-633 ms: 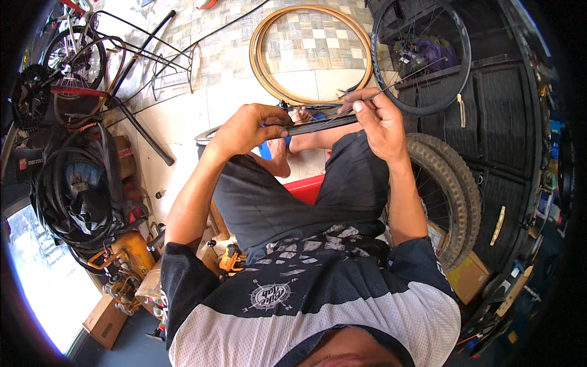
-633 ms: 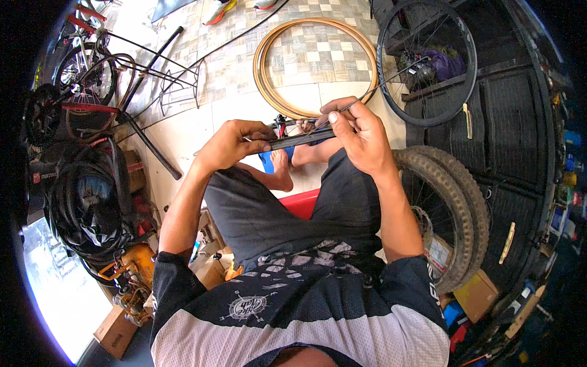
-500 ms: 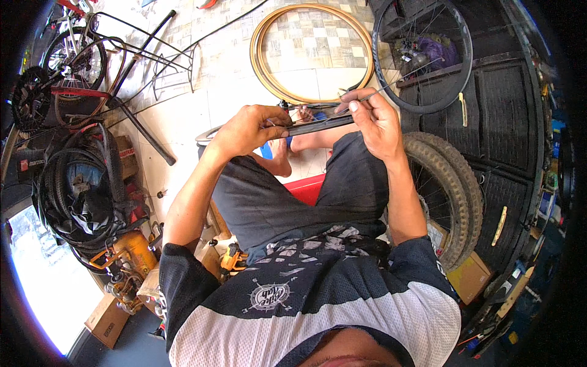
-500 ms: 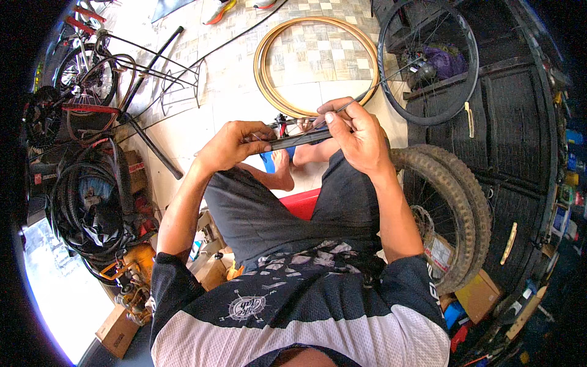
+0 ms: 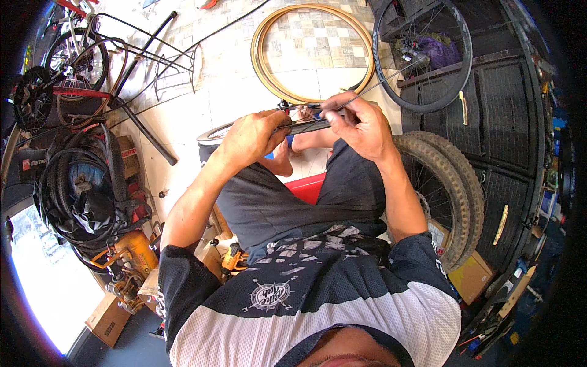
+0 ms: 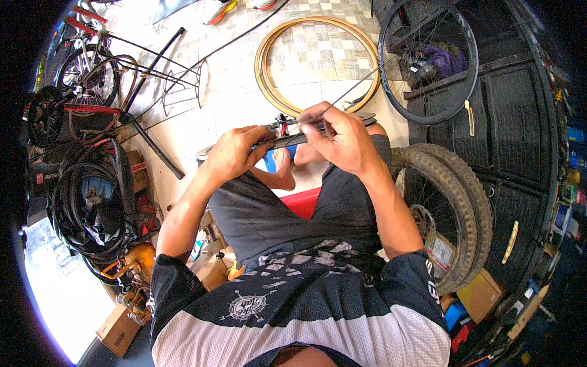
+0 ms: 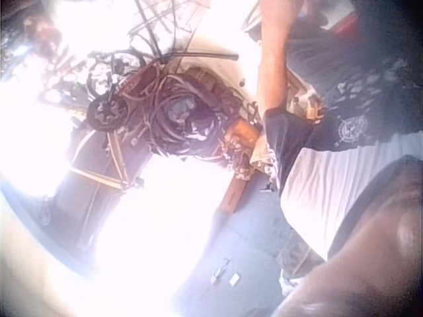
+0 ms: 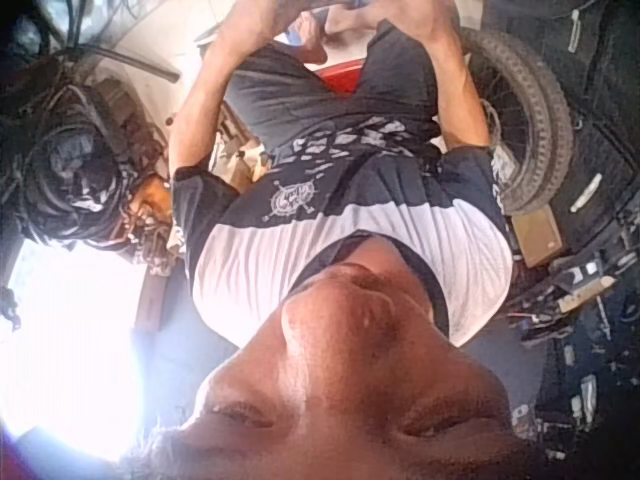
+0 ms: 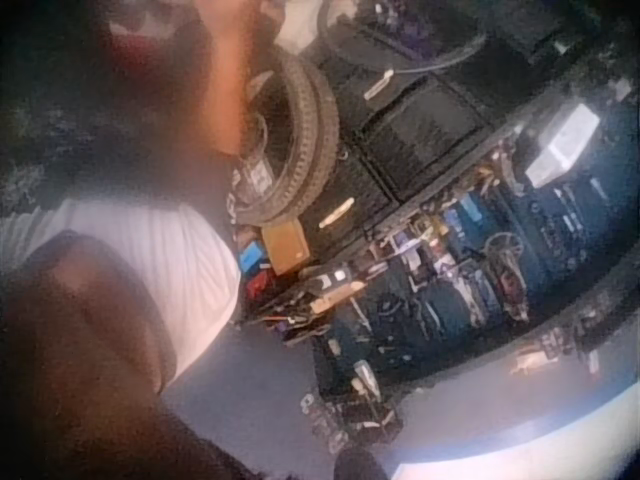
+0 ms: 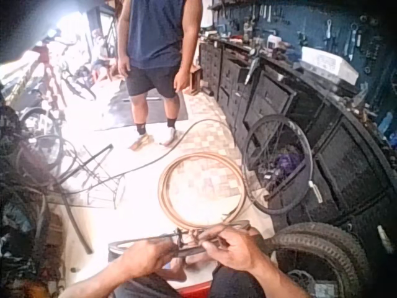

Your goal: The person installs spokes into a bicycle wheel rim, threading them through the hub and securing them with nipples. The person uses a spoke wrench to tighten the nipples and adjusts the wheel orientation as needed.

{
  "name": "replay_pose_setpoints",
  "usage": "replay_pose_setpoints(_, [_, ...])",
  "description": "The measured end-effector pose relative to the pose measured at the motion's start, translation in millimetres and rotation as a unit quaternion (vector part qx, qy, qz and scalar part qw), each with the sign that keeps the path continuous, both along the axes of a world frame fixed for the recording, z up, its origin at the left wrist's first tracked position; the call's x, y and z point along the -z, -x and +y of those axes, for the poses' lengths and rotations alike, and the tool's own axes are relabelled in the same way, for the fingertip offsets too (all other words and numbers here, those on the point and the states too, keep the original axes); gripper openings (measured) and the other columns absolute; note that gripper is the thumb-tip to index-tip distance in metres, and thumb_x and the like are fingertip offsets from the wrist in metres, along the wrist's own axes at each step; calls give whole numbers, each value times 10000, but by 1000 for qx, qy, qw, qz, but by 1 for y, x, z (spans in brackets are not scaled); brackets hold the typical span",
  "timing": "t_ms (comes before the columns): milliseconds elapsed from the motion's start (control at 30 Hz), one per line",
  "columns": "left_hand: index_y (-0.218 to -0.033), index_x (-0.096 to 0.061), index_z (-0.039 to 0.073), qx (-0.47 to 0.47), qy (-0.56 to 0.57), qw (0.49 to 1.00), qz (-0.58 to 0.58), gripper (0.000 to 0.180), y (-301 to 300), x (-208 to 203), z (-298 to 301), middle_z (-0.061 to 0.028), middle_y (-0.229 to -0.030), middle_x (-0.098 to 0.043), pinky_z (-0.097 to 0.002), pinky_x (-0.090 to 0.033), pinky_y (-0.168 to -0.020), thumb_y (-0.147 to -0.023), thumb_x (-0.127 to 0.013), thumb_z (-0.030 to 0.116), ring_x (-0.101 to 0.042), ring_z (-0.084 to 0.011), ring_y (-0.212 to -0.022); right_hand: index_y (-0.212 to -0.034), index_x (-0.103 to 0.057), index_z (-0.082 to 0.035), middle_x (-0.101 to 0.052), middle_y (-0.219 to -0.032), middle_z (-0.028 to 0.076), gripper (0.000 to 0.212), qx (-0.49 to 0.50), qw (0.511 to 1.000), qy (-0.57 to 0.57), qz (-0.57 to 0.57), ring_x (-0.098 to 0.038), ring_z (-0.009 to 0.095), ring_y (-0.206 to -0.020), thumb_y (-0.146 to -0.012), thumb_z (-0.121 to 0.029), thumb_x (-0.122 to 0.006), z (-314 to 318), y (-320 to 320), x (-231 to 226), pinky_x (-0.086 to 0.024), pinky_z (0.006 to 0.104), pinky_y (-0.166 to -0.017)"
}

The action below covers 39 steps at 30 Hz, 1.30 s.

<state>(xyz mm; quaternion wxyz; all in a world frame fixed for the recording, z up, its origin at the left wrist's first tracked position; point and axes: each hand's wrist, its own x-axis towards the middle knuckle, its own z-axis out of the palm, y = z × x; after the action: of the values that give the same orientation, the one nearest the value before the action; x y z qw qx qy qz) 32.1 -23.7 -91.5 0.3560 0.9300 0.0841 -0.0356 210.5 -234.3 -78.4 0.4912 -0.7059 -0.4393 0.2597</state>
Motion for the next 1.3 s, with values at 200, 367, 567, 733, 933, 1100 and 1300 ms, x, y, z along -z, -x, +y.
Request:
replay_pose_setpoints(200, [-1139,-720,26,-2,-14,1000,6,242,1,-2,-1,-225,-988,-734,-508,-573,-785,-959,-688,184,-717,-448,-907,-1068,-732,-16,-715,-777,34,140,-36,999,29,10,-560,81,-623,-939,-71,-733,7,2,4,-451,282,-576])
replay_pose_setpoints(367, [-1125,-735,12,-11,10,1000,-9,228,2,1,0,-231,-972,-740,-490,-577,-786,-966,-691,170,-720,-446,-897,-1061,-747,-15,-719,-830,-7,123,-22,999,17,44,-502,28,-640,-955,-78,-751,6,-1,20,-393,236,-574])
replay_pose_setpoints(567, [-1111,-755,0,0,58,998,-18,210,3,10,9,-224,-949,-753,-447,-581,-783,-963,-711,142,-745,-394,-865,-1097,-696,3,-765,-957,44,119,12,993,-33,114,-595,37,-758,-1001,-66,-709,-2,6,36,-467,222,-658])
replay_pose_setpoints(733, [-1102,-760,-2,-3,98,995,19,218,-4,1,13,-206,-888,-751,-417,-573,-753,-948,-750,153,-746,-322,-798,-1131,-663,7,-778,-1058,86,143,36,978,-91,186,-654,67,-840,-1034,-95,-687,-8,14,67,-519,234,-711])
replay_pose_setpoints(933, [-1097,-767,7,4,101,995,17,227,-7,-1,14,-194,-849,-745,-413,-560,-721,-942,-772,173,-731,-284,-759,-1162,-629,21,-754,-1127,138,152,46,959,-124,250,-701,143,-1028,-1046,-72,-662,-8,19,74,-564,275,-885])
replay_pose_setpoints(1100, [-1099,-767,6,-5,104,994,22,237,-7,0,14,-189,-837,-743,-405,-554,-712,-942,-782,183,-719,-270,-742,-1164,-627,24,-744,-1134,144,158,57,958,-125,251,-700,162,-1076,-1048,-78,-661,-8,20,81,-566,297,-939])
replay_pose_setpoints(1300, [-1089,-766,4,-13,111,993,36,236,-7,-4,12,-190,-846,-751,-407,-561,-711,-941,-786,187,-729,-265,-740,-1166,-611,24,-749,-1089,134,165,70,961,-128,234,-696,142,-1012,-1047,-75,-666,-7,25,76,-552,273,-894])
